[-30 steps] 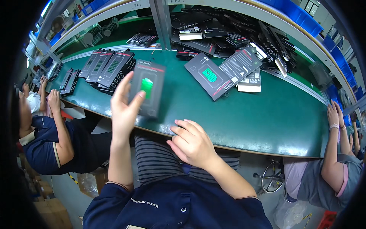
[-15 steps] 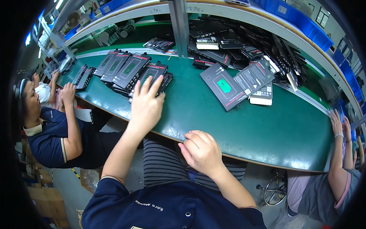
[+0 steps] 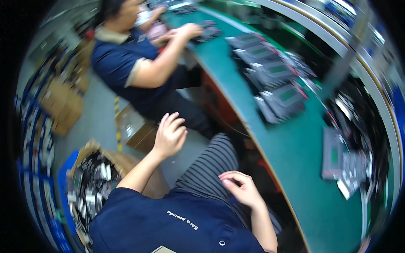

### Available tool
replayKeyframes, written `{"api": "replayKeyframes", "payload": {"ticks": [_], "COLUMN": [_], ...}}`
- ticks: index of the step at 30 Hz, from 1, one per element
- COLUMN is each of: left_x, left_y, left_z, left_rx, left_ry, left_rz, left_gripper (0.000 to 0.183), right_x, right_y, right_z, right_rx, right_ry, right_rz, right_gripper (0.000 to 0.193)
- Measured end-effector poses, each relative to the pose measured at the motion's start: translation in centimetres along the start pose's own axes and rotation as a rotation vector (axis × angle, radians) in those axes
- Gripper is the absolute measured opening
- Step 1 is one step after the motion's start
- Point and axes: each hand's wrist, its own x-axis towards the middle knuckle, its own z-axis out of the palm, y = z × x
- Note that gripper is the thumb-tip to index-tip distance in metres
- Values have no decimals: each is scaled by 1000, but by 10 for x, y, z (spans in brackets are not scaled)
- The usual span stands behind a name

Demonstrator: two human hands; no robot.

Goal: The person repeatedly picks up small black boxes from a large pile on a green workbench, opens the clear plastic clamshell packaging, inserts the box, and closes the packaging. They then place the packaged items into a stack or a cardboard box. The process is repetitive and involves handling multiple identical items.

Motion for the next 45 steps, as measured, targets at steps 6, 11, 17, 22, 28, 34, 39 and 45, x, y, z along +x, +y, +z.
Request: {"api": "replayKeyframes", "payload": {"ticks": [6,11,17,22,28,34,39,45], "left_x": [-174,-351,-478,-452,-488,-483,-472,-432], "left_y": [-110,-116,-116,-188,-247,-268,-250,-267], "left_z": [-128,-154,-102,-92,-122,-128,-144,-155], "left_rx": [559,658,99,76,-1300,-1073,-516,-37], "left_ry": [233,291,711,1247,1536,1744,1827,1576], "left_rz": [-711,-1410,-2025,-2018,-1773,-1893,-2097,-2381], "left_gripper": [13,31,70,73,37,33,68,92], "right_x": [48,-9,-28,-32,-28,-35,2,-35], "right_y": [179,316,310,317,275,295,277,336], "right_z": [-45,-103,-166,-233,-173,-174,-148,-189], "right_rx": [1262,1072,820,164,1222,1132,1200,868], "right_ry": [-131,780,996,970,991,496,1166,785], "right_rz": [467,740,348,-129,130,67,413,252], "right_gripper": [43,27,28,30,34,36,34,32]}}
